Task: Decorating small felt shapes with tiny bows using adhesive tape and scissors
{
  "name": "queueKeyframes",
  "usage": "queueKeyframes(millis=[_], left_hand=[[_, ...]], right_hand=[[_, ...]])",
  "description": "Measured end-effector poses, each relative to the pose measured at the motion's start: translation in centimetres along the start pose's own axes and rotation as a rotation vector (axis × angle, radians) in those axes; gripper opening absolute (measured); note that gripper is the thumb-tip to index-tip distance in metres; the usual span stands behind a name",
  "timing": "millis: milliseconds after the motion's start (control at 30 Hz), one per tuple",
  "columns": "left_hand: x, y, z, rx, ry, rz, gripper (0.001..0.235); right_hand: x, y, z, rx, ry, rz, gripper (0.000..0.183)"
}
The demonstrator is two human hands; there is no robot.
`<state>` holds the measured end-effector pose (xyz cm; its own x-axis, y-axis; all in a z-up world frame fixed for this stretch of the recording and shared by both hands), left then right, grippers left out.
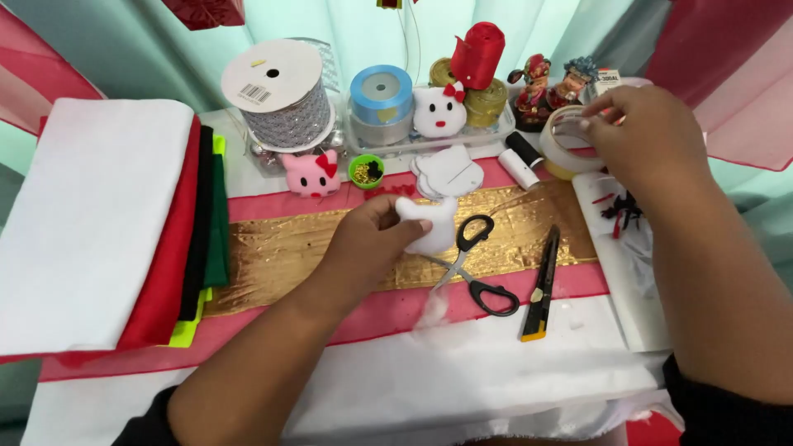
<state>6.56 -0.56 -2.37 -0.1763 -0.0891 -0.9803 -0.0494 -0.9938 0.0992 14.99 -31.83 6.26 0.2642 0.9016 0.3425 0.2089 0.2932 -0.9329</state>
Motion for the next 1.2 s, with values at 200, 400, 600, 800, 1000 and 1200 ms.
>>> queueKeyframes(millis=[200,400,600,800,1000,1200], left_hand=[[-3.9,-1.7,1.6,-0.044,-0.056,-0.590,0.026],[-6.5,-3.1,2.3,-0.159,0.010,-0.621,0.013],[-5.9,-2.5,2.4,-0.066,-0.085,-0.686,0.014],[-5.0,-2.0,2.3,0.021,-0.166,-0.905,0.025],[-3.3,-2.0,0.2,-0.012,0.660,-1.025,0.045],[-6.5,-0.4,3.0,0.094,0.833,-0.551,0.035]], right_hand=[[-1.5,3.5,-1.9,0.087,0.004,0.387,0.033],[0.2,3.7,-0.4,0.159,0.035,0.476,0.044],[-0.1,4.2,-0.7,0.076,0.004,0.471,0.034],[2.1,0.5,2.0,-0.147,-0.215,0.068,0.021],[6.6,-0.4,8.6,-0.027,-0.734,-0.419,0.020],[8.4,3.1,12.1,0.438,-0.812,-0.822,0.015]])
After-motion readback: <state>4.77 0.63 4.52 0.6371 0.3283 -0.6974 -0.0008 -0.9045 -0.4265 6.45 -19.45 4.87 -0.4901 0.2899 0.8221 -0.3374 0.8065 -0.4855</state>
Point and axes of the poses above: each hand's wrist, its own z-axis away from the middle knuckle, its own y-axis out of the palm, x = y × z, the point moved 7 cm from there along -z, towards the middle knuckle, and after that the axes turned 10 degrees about y, right-handed, at the moved point
